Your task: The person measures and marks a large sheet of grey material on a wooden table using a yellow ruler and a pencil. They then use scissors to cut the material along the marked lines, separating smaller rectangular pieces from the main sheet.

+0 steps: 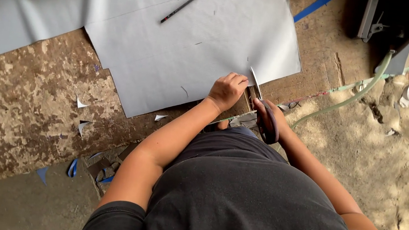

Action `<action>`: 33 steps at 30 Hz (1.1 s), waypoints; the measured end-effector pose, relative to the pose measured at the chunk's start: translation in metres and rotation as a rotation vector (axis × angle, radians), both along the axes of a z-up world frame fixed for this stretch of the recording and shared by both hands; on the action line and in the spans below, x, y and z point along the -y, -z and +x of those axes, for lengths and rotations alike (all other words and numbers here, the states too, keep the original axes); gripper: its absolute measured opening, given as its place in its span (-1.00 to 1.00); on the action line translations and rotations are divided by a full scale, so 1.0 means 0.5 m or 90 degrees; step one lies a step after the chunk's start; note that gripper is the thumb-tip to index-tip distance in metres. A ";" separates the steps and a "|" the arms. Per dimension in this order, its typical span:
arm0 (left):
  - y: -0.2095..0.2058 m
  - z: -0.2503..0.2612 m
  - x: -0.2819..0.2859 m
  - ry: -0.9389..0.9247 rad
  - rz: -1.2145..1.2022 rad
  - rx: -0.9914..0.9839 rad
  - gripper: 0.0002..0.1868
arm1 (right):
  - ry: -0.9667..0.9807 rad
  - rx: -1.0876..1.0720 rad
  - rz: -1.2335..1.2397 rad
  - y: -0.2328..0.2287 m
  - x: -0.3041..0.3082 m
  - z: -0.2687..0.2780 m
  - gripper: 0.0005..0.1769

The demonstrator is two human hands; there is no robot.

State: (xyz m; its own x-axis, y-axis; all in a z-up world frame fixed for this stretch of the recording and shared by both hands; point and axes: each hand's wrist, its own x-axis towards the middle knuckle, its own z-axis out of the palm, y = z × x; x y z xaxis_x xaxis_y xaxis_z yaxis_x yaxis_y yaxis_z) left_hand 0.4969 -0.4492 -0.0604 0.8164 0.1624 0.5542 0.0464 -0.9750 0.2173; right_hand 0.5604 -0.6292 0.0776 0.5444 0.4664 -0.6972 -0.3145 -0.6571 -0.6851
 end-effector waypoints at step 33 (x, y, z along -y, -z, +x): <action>-0.033 0.005 -0.046 0.155 -0.069 -0.050 -0.77 | -0.216 0.120 -0.091 0.022 -0.186 0.133 -0.01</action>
